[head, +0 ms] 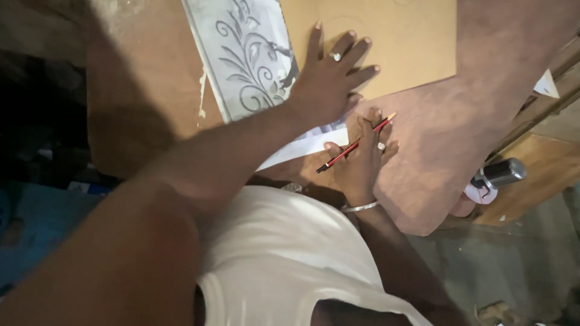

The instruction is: Sketching a decorative pattern onto a piece of cardboard using a reference image.

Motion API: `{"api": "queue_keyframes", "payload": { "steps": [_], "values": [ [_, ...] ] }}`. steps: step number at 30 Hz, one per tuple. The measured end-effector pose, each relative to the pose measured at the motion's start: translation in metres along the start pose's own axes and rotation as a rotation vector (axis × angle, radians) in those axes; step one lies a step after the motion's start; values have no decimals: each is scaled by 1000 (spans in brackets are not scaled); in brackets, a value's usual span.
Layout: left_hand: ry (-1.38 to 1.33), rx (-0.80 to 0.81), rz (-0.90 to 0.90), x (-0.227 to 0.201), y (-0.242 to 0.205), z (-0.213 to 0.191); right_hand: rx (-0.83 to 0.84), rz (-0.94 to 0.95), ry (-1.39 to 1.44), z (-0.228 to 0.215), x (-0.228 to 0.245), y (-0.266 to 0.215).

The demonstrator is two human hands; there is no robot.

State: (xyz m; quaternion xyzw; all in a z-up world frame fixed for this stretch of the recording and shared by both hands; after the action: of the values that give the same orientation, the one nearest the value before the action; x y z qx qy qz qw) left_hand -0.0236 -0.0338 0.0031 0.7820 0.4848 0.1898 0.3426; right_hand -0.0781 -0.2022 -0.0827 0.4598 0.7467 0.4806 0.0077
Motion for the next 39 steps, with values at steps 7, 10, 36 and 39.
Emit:
{"api": "queue_keyframes", "payload": {
  "steps": [7,10,36,39],
  "values": [
    [35,-84,123,40,1,-15,21,121,-205,-16,-22,36],
    [-21,-112,148,47,-4,-21,-79,43,-66,-19,-47,55],
    [270,-115,-34,66,-42,-35,347,-210,-391,-34,-29,82],
    [245,-170,2,68,-45,-42,379,-215,-413,-42,-32,98]
  ]
}}
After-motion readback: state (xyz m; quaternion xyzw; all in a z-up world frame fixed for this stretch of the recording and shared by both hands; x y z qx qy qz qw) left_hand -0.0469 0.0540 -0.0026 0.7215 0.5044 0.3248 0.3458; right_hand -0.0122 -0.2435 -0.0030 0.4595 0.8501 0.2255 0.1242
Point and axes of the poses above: each hand's wrist, its own y-axis towards the middle knuckle, its own z-axis out of the palm, x = y × z, the point moved 3 cm from there along y, towards the middle knuckle, and after that the axes turned 8 degrees about -x, right-handed, at the moved point
